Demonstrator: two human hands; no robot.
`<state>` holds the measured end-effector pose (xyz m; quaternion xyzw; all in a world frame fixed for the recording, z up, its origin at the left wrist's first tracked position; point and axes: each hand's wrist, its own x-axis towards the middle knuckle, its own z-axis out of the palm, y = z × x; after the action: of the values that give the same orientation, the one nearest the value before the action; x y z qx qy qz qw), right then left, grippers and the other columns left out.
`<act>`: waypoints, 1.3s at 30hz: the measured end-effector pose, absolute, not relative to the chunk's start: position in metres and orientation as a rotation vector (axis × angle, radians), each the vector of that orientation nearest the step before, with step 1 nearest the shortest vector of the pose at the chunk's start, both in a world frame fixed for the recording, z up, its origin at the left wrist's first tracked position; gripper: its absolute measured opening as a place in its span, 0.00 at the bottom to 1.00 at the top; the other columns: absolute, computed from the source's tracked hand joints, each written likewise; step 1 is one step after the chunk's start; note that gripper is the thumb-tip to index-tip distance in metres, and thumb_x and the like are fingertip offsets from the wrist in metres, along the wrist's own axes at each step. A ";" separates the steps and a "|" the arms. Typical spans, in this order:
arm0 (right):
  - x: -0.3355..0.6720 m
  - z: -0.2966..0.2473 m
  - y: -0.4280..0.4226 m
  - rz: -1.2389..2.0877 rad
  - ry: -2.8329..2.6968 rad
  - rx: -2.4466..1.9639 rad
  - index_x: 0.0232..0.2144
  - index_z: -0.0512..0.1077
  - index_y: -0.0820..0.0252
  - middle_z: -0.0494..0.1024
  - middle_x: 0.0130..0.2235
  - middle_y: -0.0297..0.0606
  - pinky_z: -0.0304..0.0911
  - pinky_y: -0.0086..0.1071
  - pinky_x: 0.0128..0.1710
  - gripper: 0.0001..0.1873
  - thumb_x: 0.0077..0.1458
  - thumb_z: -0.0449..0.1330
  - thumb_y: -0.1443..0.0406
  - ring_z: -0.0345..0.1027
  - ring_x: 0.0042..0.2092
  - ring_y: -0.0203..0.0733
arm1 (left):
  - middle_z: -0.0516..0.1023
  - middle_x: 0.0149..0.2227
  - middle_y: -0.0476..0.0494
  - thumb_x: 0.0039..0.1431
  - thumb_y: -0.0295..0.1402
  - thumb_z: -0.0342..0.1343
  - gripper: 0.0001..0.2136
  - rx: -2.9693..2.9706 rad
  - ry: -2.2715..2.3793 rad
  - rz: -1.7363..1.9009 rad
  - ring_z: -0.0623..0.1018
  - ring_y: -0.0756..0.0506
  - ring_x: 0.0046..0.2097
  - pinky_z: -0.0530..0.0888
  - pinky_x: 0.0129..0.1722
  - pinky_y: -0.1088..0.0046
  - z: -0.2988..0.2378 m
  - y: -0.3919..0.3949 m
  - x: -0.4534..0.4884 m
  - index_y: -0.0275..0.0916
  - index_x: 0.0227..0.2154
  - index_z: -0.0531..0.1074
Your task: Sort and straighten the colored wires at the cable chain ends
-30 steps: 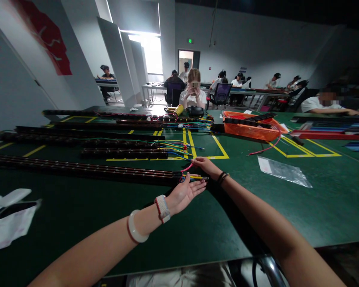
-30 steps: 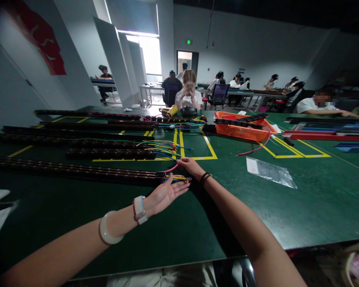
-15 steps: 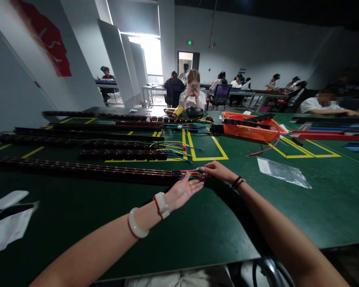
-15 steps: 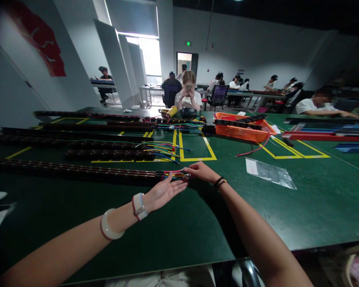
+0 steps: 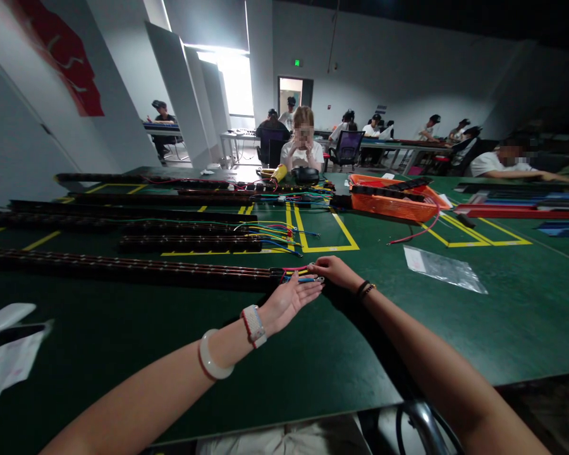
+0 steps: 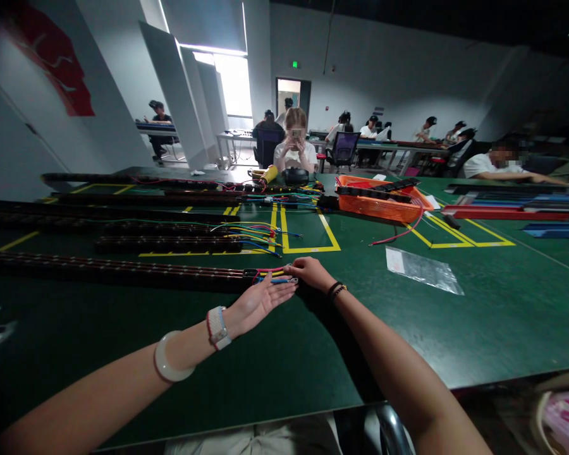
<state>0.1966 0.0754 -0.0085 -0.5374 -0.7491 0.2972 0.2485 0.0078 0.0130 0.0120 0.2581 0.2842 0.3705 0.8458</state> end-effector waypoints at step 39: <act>0.202 0.033 0.053 1.317 -2.129 -1.637 0.21 0.73 0.64 0.71 0.17 0.33 0.54 0.25 0.17 0.31 0.45 0.56 0.40 0.63 0.19 0.32 | 0.78 0.39 0.25 0.64 0.40 0.42 0.19 0.791 0.656 0.600 0.79 0.41 0.40 0.70 0.48 0.59 0.010 0.006 0.007 0.26 0.37 0.70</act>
<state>0.2024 0.0527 0.0325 -0.5457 -0.7097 0.4391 0.0754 0.0068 0.0063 0.0100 0.3728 0.3088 0.2824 0.8282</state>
